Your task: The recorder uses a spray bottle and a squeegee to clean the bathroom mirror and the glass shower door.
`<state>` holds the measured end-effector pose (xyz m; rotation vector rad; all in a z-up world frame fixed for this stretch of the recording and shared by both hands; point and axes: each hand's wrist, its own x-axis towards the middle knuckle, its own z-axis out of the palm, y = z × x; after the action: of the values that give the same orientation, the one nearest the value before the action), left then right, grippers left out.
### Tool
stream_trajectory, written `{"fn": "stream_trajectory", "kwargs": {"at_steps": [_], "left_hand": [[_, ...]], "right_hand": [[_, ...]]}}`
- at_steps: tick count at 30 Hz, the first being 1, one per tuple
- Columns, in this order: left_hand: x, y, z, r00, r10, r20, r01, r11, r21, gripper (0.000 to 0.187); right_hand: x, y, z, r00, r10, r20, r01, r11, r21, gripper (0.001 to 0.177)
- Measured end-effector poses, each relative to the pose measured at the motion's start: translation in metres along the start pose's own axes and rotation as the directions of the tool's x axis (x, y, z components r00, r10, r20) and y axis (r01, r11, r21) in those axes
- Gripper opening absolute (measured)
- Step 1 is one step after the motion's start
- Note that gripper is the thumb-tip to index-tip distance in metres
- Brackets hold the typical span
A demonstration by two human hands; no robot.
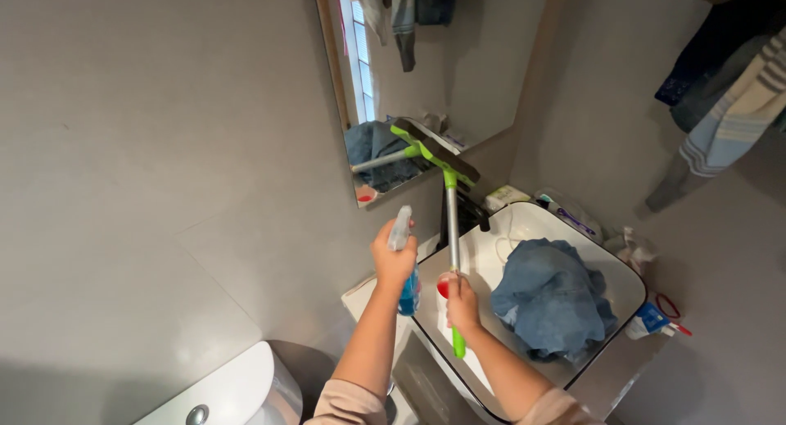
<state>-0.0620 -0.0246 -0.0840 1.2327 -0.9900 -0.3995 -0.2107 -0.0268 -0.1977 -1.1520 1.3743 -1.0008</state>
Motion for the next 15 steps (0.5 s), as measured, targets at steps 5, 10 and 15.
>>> {"fn": "stream_trajectory", "kwargs": {"at_steps": [5,10,15], "left_hand": [[0.003,0.02,-0.004,0.996,-0.082,0.035,0.083,0.996,-0.024,0.029],[0.018,0.016,0.002,0.993,0.117,0.014,-0.118,0.991,0.07,0.031],[0.042,0.019,0.016,0.993,0.115,0.034,-0.115,0.993,0.006,0.032]], "right_hand": [[0.039,0.011,-0.029,0.998,-0.045,-0.035,0.049,0.992,0.115,0.046],[0.093,-0.06,-0.061,1.0,0.017,-0.002,-0.016,0.93,0.368,0.053],[0.167,-0.118,-0.084,0.995,0.033,-0.098,0.001,0.946,0.325,0.055]]}}
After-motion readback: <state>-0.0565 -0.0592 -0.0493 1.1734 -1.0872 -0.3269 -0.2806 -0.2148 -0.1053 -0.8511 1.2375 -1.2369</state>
